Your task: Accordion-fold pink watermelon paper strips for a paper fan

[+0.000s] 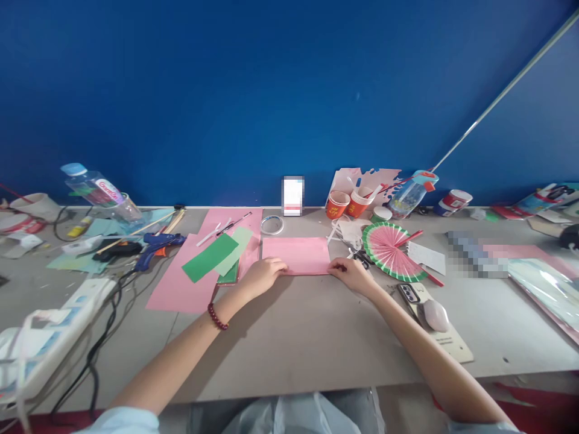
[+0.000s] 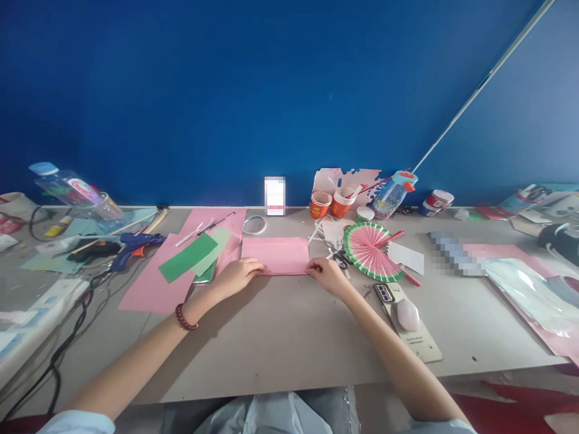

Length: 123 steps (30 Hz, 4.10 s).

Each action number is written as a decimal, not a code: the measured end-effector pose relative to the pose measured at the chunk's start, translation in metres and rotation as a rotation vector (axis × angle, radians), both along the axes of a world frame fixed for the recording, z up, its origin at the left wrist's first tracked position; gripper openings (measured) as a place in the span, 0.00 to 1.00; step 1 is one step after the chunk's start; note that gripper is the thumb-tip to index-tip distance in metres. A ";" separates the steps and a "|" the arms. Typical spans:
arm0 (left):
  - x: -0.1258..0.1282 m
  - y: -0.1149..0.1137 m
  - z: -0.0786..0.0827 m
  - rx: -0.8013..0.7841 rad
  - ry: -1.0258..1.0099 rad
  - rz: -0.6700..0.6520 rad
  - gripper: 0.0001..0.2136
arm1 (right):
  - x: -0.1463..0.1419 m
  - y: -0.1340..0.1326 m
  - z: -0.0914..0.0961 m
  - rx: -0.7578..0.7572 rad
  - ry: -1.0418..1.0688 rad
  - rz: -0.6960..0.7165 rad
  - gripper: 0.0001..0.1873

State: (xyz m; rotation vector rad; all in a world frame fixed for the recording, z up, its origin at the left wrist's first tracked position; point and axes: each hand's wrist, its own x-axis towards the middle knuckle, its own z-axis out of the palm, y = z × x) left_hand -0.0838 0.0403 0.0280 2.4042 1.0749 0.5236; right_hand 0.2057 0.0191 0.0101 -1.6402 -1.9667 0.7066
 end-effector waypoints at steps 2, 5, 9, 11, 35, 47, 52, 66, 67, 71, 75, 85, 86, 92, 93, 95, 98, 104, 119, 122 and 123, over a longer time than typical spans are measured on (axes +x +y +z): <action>-0.001 0.007 0.003 -0.090 -0.011 0.000 0.11 | 0.001 0.002 0.001 -0.015 -0.002 -0.010 0.10; -0.002 0.016 0.008 -0.229 -0.059 -0.025 0.09 | 0.001 0.004 0.003 -0.050 0.013 -0.033 0.10; -0.004 0.020 0.009 -0.350 -0.114 0.011 0.07 | 0.001 0.006 0.010 -0.169 0.061 -0.039 0.12; -0.004 0.020 0.006 -0.389 -0.113 0.027 0.07 | 0.000 0.007 0.013 -0.171 0.065 -0.035 0.11; 0.069 -0.016 0.012 0.456 0.071 -0.155 0.08 | -0.004 0.006 0.027 -0.315 0.386 -0.014 0.12; 0.068 -0.014 0.054 0.569 -0.335 0.019 0.07 | -0.037 0.002 0.104 -0.196 0.591 -0.001 0.19; 0.056 -0.016 0.078 0.327 -0.645 0.109 0.05 | -0.053 -0.004 0.135 0.046 0.511 0.097 0.17; 0.040 -0.028 0.099 0.008 -0.842 0.127 0.03 | -0.073 -0.026 0.150 0.347 0.378 0.078 0.05; 0.040 -0.028 0.100 -0.006 -0.849 0.117 0.03 | -0.073 -0.027 0.150 0.353 0.377 0.078 0.05; 0.040 -0.031 0.102 -0.045 -0.855 0.095 0.03 | -0.075 -0.030 0.152 0.370 0.391 0.025 0.04; 0.039 -0.033 0.106 -0.074 -0.836 0.114 0.04 | -0.077 -0.032 0.152 0.358 0.394 -0.023 0.05; 0.043 -0.035 0.105 -0.364 -0.952 0.183 0.07 | -0.075 -0.031 0.150 0.260 0.454 -0.008 0.07; 0.043 -0.035 0.105 -0.411 -0.964 0.184 0.07 | -0.075 -0.030 0.151 0.248 0.456 -0.006 0.07; 0.041 -0.037 0.109 -0.495 -0.916 0.176 0.07 | -0.075 -0.030 0.151 0.184 0.484 -0.004 0.08; 0.040 -0.037 0.110 -0.478 -0.891 0.167 0.07 | -0.075 -0.030 0.151 0.175 0.492 -0.003 0.08; 0.039 -0.036 0.112 -0.402 -0.855 0.157 0.06 | -0.076 -0.031 0.150 0.166 0.499 -0.001 0.08; 0.037 -0.035 0.115 -0.258 -0.850 0.149 0.04 | -0.077 -0.032 0.148 0.160 0.487 0.009 0.07; 0.036 -0.036 0.119 -0.214 -0.837 0.141 0.04 | -0.078 -0.036 0.150 0.186 0.445 0.003 0.07; 0.039 -0.038 0.112 -0.281 -0.910 0.201 0.06 | -0.077 -0.032 0.148 0.172 0.437 0.008 0.10; 0.039 -0.039 0.112 -0.268 -0.909 0.208 0.06 | -0.077 -0.032 0.148 0.186 0.439 0.004 0.10; 0.039 -0.039 0.112 -0.262 -0.906 0.210 0.06 | -0.077 -0.032 0.148 0.188 0.440 0.002 0.10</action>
